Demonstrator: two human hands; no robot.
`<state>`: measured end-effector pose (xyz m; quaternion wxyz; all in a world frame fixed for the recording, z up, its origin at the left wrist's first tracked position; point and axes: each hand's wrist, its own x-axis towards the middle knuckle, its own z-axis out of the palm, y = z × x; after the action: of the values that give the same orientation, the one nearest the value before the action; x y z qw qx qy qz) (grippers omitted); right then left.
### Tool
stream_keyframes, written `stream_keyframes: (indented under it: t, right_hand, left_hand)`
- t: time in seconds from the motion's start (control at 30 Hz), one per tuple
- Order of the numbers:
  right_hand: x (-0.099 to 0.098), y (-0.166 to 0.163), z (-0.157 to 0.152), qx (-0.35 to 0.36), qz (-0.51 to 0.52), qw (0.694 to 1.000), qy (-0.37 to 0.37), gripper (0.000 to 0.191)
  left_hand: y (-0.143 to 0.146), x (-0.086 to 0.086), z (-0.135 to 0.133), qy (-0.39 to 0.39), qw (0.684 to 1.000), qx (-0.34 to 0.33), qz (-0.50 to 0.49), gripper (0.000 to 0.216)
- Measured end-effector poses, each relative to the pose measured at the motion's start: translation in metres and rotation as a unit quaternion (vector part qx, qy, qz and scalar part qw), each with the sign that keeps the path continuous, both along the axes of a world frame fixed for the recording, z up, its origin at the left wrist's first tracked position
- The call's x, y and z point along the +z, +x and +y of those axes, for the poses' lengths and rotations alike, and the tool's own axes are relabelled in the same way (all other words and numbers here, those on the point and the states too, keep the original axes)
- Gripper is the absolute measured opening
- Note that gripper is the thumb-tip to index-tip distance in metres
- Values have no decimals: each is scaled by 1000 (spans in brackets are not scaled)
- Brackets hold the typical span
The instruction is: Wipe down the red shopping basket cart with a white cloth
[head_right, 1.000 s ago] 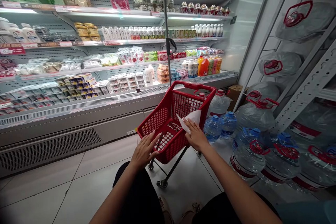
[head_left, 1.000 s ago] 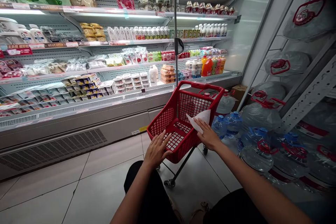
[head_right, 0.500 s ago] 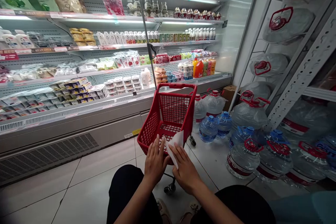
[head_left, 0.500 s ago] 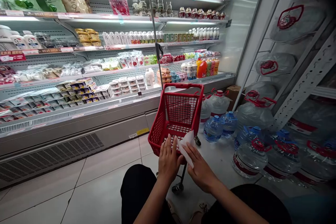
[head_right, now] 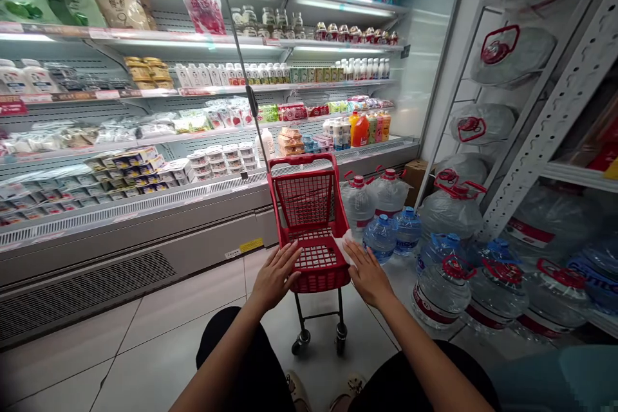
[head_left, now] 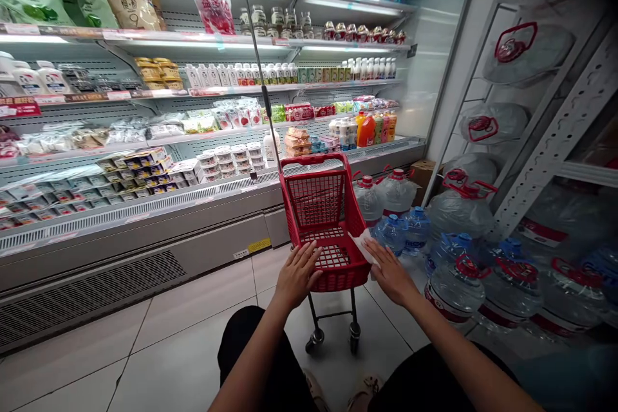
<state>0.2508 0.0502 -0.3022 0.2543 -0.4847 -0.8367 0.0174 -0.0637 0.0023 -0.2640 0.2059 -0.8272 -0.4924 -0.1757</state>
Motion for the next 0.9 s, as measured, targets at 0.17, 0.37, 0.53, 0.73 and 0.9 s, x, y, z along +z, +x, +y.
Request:
stream_keyframes:
  t: [0.17,0.37,0.53,0.73,0.9]
  right_hand:
    - [-13,-29,4,-47,60,997,7,76]
    - [-26,-77,-35,-7,122,992,10,83]
    - [-26,-73,-54,49,123,990,46,79]
    - [-38,-9,-45,-15,130,991,33,68]
    - [-46,38,-23,-115,156,980,-38,61]
  left_hand:
    - [32,-17,13,-3,997,53,-63,69]
    - [51,-26,-2,-23,995,62,-78,77]
    - [75,-31,-35,-42,996,41,-63,91]
    - [81,-16,-43,-72,994,-83,-19,88]
    - [56,7,-13,-34,999,-36,-18,78]
